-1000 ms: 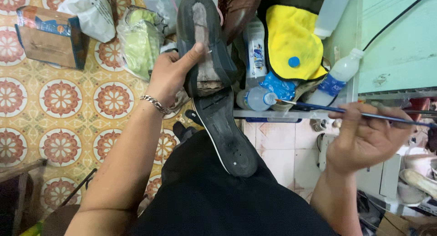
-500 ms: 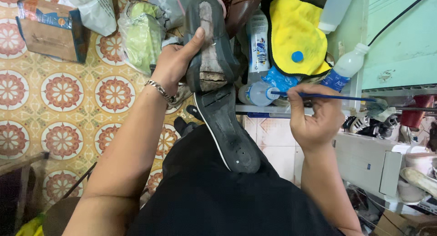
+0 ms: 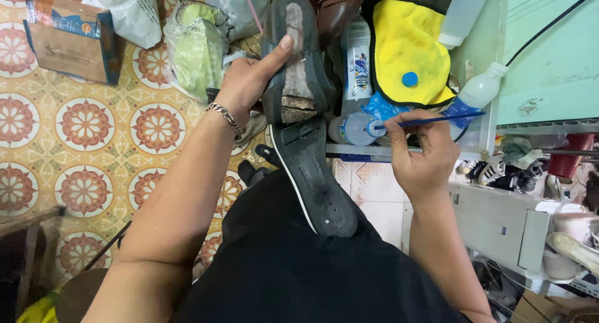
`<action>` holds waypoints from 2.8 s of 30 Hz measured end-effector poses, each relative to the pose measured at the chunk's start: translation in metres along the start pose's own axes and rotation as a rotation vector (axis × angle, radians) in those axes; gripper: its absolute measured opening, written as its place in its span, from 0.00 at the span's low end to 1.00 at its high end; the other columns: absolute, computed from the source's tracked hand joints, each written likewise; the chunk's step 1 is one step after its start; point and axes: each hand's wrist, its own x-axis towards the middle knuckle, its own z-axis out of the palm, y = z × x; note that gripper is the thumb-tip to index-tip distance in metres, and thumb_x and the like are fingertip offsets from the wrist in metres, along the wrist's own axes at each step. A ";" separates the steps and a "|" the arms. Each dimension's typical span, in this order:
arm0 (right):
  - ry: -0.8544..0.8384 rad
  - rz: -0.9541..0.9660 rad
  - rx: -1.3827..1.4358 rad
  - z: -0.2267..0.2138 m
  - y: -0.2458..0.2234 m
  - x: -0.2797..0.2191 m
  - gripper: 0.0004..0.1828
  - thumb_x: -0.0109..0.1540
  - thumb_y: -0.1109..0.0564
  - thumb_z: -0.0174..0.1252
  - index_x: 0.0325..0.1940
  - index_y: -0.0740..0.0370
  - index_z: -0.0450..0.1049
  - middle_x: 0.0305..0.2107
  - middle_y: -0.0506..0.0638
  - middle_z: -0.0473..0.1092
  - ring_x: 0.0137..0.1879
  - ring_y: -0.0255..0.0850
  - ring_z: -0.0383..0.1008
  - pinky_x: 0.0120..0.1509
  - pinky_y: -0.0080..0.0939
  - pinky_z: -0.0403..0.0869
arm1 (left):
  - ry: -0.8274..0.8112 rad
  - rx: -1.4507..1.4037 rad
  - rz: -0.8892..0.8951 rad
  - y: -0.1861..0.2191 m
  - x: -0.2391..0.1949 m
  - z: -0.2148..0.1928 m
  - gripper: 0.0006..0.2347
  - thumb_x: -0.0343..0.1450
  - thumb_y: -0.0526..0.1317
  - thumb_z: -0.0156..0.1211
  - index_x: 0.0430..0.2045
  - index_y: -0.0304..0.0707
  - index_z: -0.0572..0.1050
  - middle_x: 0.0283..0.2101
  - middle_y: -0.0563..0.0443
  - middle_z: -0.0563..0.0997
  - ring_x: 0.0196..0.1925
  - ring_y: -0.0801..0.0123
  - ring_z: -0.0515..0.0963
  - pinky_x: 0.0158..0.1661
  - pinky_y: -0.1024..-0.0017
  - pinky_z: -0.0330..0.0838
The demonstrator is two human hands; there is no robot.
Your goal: The person holds a black shoe in their left hand and uses a small brush in their right hand to scrub the sole and the heel area. The person rotates the shoe to access different parts of the sole while continuing to brush the surface.
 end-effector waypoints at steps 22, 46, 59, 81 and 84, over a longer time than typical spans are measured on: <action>0.631 0.082 0.262 -0.035 0.016 -0.050 0.14 0.95 0.70 0.55 0.66 0.60 0.57 0.40 0.67 0.62 0.34 0.54 0.66 0.38 0.52 0.70 | -0.032 0.055 0.037 0.022 -0.021 0.000 0.37 0.61 0.78 0.72 0.26 0.55 0.53 0.26 0.61 0.55 0.27 0.74 0.53 0.38 0.66 0.42; 0.117 -0.452 0.181 0.046 -0.053 -0.041 0.20 0.72 0.73 0.83 0.52 0.66 0.75 0.41 0.74 0.85 0.46 0.62 0.94 0.50 0.63 0.93 | -0.007 0.384 0.194 0.019 0.005 0.021 0.37 0.60 0.86 0.68 0.25 0.56 0.61 0.24 0.63 0.63 0.24 0.75 0.59 0.31 0.66 0.51; -0.031 -0.326 -0.092 0.035 -0.026 -0.055 0.12 0.81 0.64 0.79 0.48 0.72 0.83 0.47 0.69 0.89 0.50 0.59 0.93 0.54 0.55 0.87 | 0.015 0.566 0.305 0.040 0.009 0.035 0.47 0.54 0.89 0.59 0.48 0.47 0.85 0.42 0.56 0.94 0.40 0.65 0.93 0.40 0.63 0.80; 0.079 -0.516 0.127 0.033 -0.063 -0.037 0.22 0.74 0.75 0.77 0.42 0.66 0.69 0.36 0.76 0.84 0.37 0.63 0.90 0.42 0.60 0.88 | -0.044 0.522 0.285 0.038 0.003 0.031 0.40 0.54 0.86 0.64 0.36 0.50 0.82 0.37 0.58 0.90 0.36 0.69 0.88 0.37 0.65 0.76; 0.119 -0.453 0.175 0.033 -0.043 -0.054 0.22 0.73 0.75 0.78 0.43 0.66 0.68 0.36 0.77 0.82 0.38 0.66 0.89 0.44 0.65 0.87 | -0.016 0.554 0.275 0.037 0.009 0.035 0.39 0.55 0.87 0.64 0.33 0.53 0.81 0.40 0.59 0.92 0.40 0.67 0.91 0.40 0.62 0.78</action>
